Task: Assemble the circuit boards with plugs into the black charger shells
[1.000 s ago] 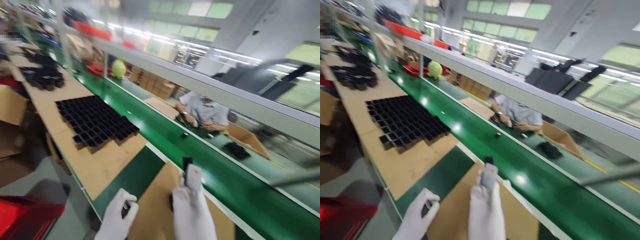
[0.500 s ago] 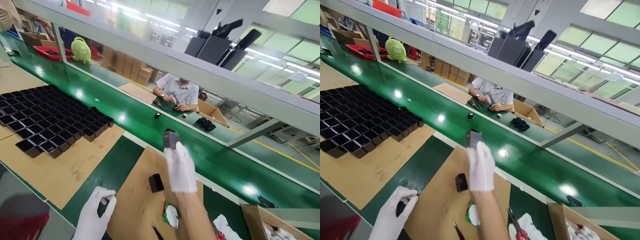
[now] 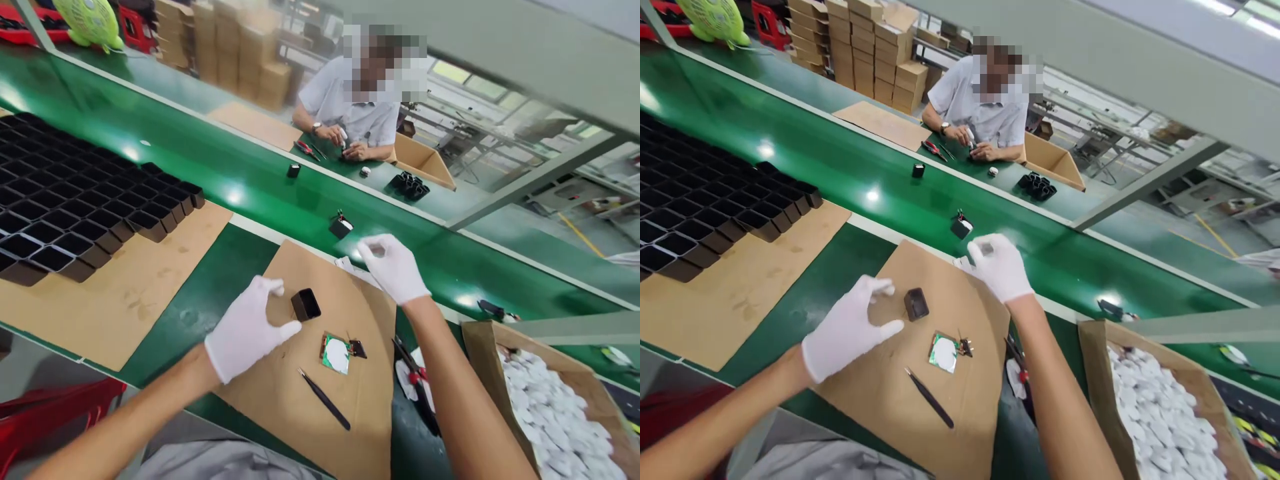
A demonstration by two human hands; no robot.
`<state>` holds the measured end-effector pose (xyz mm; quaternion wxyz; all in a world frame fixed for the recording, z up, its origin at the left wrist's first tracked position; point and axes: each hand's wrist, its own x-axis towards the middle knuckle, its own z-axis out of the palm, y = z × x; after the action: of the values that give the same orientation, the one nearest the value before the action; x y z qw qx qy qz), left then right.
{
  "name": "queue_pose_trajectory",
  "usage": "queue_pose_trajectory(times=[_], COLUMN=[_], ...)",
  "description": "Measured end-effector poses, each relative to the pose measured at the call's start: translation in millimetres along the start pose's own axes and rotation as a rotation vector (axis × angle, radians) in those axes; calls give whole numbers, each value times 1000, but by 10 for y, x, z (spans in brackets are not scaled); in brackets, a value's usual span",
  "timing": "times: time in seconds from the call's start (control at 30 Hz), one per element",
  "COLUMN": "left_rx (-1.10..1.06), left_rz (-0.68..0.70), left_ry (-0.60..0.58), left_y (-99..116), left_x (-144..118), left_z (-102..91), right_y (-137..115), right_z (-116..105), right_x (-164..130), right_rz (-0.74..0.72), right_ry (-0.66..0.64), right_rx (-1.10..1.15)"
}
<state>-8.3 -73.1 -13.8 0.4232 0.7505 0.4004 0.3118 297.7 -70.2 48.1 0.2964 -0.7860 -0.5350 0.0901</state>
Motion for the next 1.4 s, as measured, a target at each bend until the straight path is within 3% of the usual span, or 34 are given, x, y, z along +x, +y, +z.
queue_pose_trajectory(times=[0.1,0.13,0.17,0.23,0.3,0.47,0.53,0.67,0.77,0.87,1.03,1.13,1.27,1.4], left_rx=[23,54,84,115,104,87,94,149,224,220,207,221,226,272], left_rz=[44,69,87,90,82,185,212,239,252,250,178,150,73,9], left_ry=[-119,-164,-197,-221,-196,-182,-201,-247,-300,-307,-256,-199,-149,-138], left_y=[20,25,28,19,-16,-119,-127,-97,-66,-58,-113,-146,-143,-75], left_x=[314,371,404,415,382,304,294,284,278,274,287,311,379,465], left_z=[131,164,190,223,237,229,219,219,228,216,151,108,35,-80], right_y=[-197,-256,-301,-338,-305,-94,-16,30,-87,-252,-358,-394,-426,-423], right_z=[-211,-225,-211,-131,-40,-40,-82,16,221,393,476,455,373,395], right_x=[-831,-1069,-1260,-1481,-1521,-1569,-1751,-2098,-2052,-1797,-1513,-1534,-1598,-1495], right_rz=[-138,-270,-333,-406,-425,-591,-521,-184,75,221,304,302,229,338], right_ry=[-237,-352,-338,-412,-455,-168,-60,109,28,-126,-107,-46,-112,-177], right_rx=[-24,-138,-268,-451,-511,-512,-483,-280,-200,-165,-114,-66,48,-144])
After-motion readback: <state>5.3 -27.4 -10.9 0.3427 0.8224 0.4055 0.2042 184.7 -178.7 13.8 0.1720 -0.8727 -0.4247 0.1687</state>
